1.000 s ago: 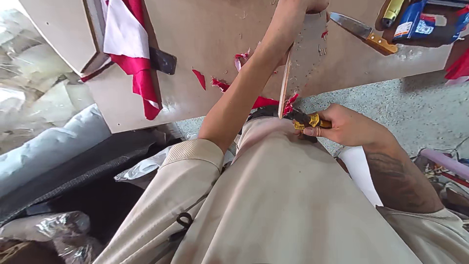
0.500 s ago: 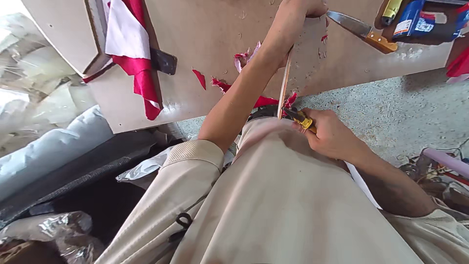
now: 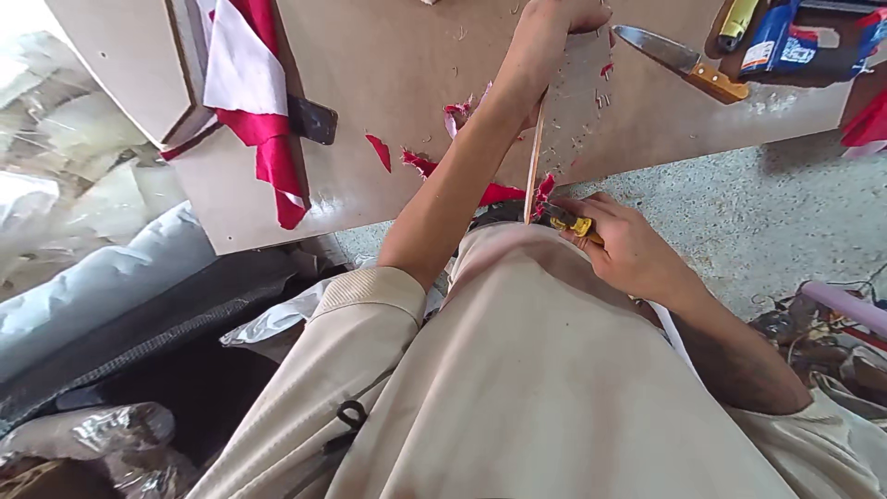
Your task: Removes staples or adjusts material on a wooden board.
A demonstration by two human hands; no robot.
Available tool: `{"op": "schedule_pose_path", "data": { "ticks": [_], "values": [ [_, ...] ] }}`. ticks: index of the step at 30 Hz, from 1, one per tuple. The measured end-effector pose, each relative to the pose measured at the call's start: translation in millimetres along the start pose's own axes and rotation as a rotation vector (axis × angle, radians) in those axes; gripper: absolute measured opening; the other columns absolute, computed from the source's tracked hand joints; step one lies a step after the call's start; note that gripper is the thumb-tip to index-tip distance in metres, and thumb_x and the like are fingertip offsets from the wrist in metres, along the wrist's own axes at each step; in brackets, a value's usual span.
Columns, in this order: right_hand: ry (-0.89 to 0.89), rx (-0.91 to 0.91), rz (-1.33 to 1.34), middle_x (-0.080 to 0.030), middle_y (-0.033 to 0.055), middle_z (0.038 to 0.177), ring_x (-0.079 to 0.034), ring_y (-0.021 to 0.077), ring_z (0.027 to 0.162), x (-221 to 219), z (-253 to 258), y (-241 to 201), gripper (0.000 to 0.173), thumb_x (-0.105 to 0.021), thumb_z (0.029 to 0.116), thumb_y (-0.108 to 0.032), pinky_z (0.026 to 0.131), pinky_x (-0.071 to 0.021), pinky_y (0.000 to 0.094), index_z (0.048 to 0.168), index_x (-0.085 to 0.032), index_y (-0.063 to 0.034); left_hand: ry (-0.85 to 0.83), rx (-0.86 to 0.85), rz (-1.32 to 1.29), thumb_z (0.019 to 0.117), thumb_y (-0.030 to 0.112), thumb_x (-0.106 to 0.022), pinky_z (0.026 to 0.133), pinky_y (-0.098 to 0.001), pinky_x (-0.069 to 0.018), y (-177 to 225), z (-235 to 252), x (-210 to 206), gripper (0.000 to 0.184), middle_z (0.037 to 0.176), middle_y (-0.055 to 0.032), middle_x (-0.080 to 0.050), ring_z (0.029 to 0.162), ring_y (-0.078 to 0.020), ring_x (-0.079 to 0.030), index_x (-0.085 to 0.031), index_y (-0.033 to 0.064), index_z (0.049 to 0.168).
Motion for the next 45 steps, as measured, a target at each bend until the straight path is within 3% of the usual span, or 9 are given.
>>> {"op": "schedule_pose_path", "data": {
  "ticks": [4,9,13,23,30,33,39,42,45],
  "values": [
    [0.192,0.04,-0.162,-0.073,0.0109,0.115,-0.066,0.028,0.113,5.4,-1.1,-6.4,0.039,-0.061,0.1002,-0.017,0.093,-0.0562,0.0422,0.138,-0.063,-0.0073,0.256,0.123,0.011,0.1053,0.015,-0.051,0.071,-0.0379,-0.0633,27.6,-34.9,-12.6,0.02,0.092,-0.0159,-0.072,0.08,-0.0229,-0.073,-0.06,-0.003,0.109],
    [0.334,0.096,-0.286,-0.063,0.0188,0.138,-0.055,0.0329,0.137,9.3,-2.6,-12.0,0.043,-0.056,0.0995,-0.004,0.113,-0.0473,0.0422,0.142,-0.057,0.0007,0.025,0.015,-0.082,0.1041,0.02,-0.051,0.075,-0.0494,-0.0626,-9.3,5.6,7.2,0.032,0.101,-0.0253,-0.069,0.087,-0.0331,-0.073,-0.054,-0.0083,0.119],
    [0.489,0.103,-0.54,-0.065,0.0203,0.134,-0.059,0.0346,0.132,14.9,-5.4,-20.5,0.034,-0.055,0.1017,-0.004,0.104,-0.0531,0.0442,0.135,-0.06,0.0004,0.157,0.118,0.003,0.1042,0.018,-0.051,0.075,-0.0441,-0.0633,1.4,-12.6,2.2,0.03,0.101,-0.0216,-0.071,0.087,-0.0291,-0.073,-0.056,-0.0068,0.12],
    [0.444,0.051,-0.584,-0.066,0.0151,0.135,-0.06,0.0323,0.129,25.1,-8.7,-15.0,0.047,-0.054,0.1025,-0.005,0.099,-0.0518,0.0472,0.149,-0.051,-0.0063,0.345,0.216,-0.023,0.1045,0.015,-0.05,0.071,-0.0374,-0.0635,16.2,-39.4,-1.6,0.023,0.096,-0.0172,-0.072,0.081,-0.0241,-0.073,-0.06,-0.0034,0.113],
    [0.449,0.074,-0.559,-0.068,0.0133,0.13,-0.06,0.0315,0.127,25.1,-12.8,-18.1,0.046,-0.054,0.1031,-0.007,0.097,-0.0521,0.0471,0.149,-0.053,-0.0078,0.158,0.1,-0.106,0.103,0.017,-0.05,0.07,-0.042,-0.063,-5.6,-16.6,14.0,0.029,0.097,-0.0224,-0.071,0.083,-0.0277,-0.073,-0.062,-0.0087,0.112],
    [0.459,0.068,-0.569,-0.067,0.0137,0.131,-0.061,0.032,0.126,26.3,-13.3,-22.2,0.046,-0.054,0.1023,-0.006,0.096,-0.051,0.0479,0.149,-0.053,-0.0077,0.359,0.204,-0.031,0.1024,0.014,-0.053,0.068,-0.0365,-0.0634,11.5,-37.7,2.7,0.021,0.093,-0.017,-0.072,0.079,-0.0233,-0.073,-0.063,-0.0035,0.109],
    [0.465,0.086,-0.547,-0.068,0.0166,0.124,-0.063,0.0334,0.121,26.1,-12.9,-24.5,0.043,-0.055,0.1004,-0.004,0.108,-0.0448,0.0513,0.144,-0.057,-0.0057,0.373,0.183,-0.023,0.1016,0.016,-0.054,0.071,-0.0403,-0.0639,9.4,-34.6,6.1,0.023,0.095,-0.0186,-0.072,0.081,-0.0258,-0.073,-0.061,-0.0035,0.112],
    [0.45,0.093,-0.503,-0.067,0.0209,0.104,-0.07,0.0355,0.093,22.4,-13.5,-23.2,0.024,-0.056,0.0987,-0.006,0.078,-0.0579,0.0462,0.12,-0.063,0.0013,0.291,0.069,-0.006,0.0974,0.015,-0.058,0.068,-0.0452,-0.0634,-3.4,-16.8,17.9,0.028,0.095,-0.0226,-0.071,0.081,-0.0291,-0.073,-0.061,-0.008,0.113],
    [0.325,0.111,-0.408,-0.066,0.0215,0.091,-0.069,0.0373,0.076,14.1,-10.5,-26.3,0.019,-0.055,0.0949,-0.008,0.058,-0.0556,0.0473,0.109,-0.062,0.0034,0.314,0.153,0.125,0.0981,0.012,-0.061,0.077,-0.0371,-0.063,17.5,-36.3,-4.0,0.033,0.103,-0.0148,-0.071,0.09,-0.0221,-0.073,-0.054,0.0005,0.129]
  ]
}}
Point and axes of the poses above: each hand's wrist, its own z-axis towards the middle knuckle, its own x-axis out of the back of the hand, y = z × x, the point moved 8 cm from there along z, towards the middle knuckle
